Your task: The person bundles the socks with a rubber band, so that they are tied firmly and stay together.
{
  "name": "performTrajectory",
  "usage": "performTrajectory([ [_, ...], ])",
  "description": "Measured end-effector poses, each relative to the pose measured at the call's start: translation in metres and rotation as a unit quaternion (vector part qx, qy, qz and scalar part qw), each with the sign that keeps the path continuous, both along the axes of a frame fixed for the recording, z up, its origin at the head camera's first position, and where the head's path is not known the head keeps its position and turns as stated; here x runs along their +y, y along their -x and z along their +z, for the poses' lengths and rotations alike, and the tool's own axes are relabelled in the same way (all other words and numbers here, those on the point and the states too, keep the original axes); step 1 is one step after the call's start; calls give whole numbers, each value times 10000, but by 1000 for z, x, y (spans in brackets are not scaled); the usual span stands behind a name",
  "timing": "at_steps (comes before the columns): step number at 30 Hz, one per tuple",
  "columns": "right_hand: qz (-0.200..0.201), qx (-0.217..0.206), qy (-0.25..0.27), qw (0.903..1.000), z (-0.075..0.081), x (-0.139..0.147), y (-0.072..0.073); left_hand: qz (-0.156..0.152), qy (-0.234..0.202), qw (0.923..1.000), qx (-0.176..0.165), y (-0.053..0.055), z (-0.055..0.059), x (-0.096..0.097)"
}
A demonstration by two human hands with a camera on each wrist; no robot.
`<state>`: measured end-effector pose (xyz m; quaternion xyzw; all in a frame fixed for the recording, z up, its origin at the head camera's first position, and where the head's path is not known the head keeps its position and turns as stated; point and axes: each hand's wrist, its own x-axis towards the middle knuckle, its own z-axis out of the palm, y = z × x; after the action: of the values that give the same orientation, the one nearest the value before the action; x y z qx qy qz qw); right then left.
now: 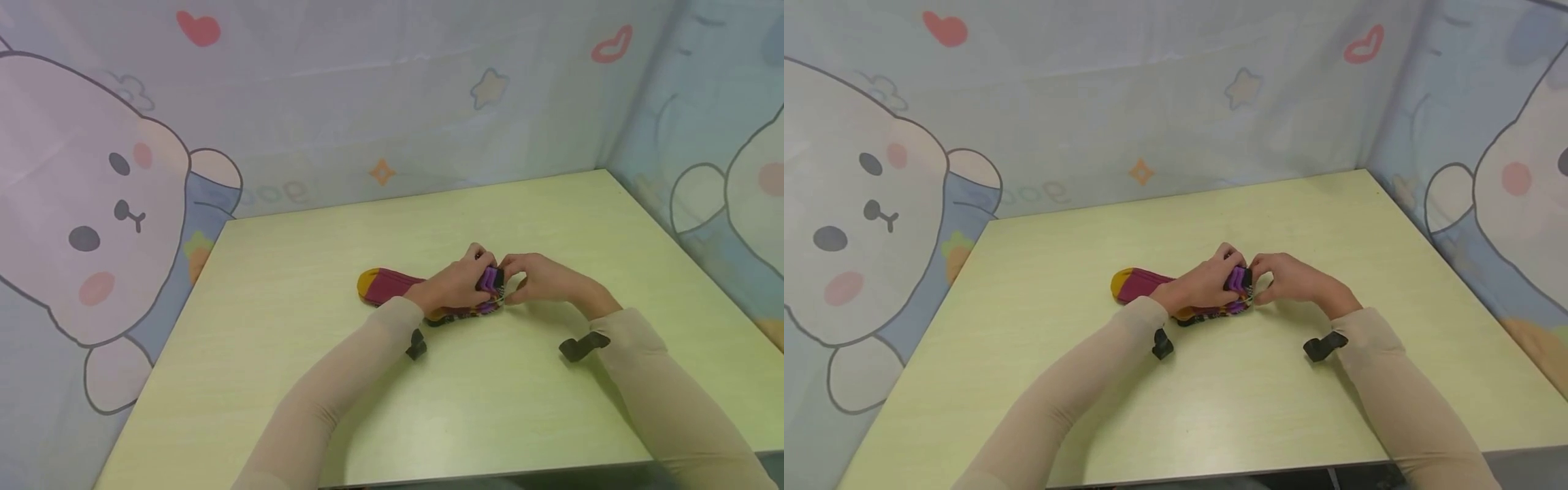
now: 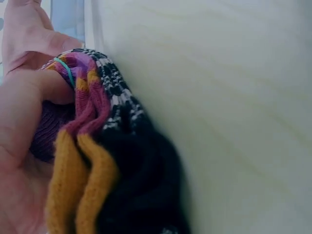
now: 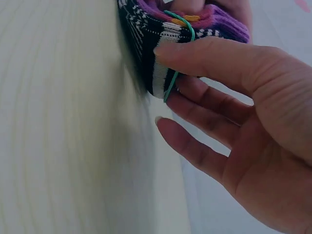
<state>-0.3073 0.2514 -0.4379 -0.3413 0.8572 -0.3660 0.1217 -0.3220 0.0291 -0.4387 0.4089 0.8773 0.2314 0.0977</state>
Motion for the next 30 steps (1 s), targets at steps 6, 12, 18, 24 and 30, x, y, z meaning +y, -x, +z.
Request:
performTrajectory([
  [6,480,122,-767,9958,7,7,-1,171,79,9997,-142,0,2,1],
  [12,220,-357,-1276,9909,17,33,-4,247,67,9996,-152,-4,2,3],
  [18,-432,-375,-750,9955,17,61,1,87,16,9999,-130,-5,1,2],
  [24,-1232,-876,361,9878,9,77,12,-92,24,9998,-186,-5,1,-1],
  [30,-1692,-2112,1585,9496,7,83,17,-325,189,9993,-45,-7,3,-2],
])
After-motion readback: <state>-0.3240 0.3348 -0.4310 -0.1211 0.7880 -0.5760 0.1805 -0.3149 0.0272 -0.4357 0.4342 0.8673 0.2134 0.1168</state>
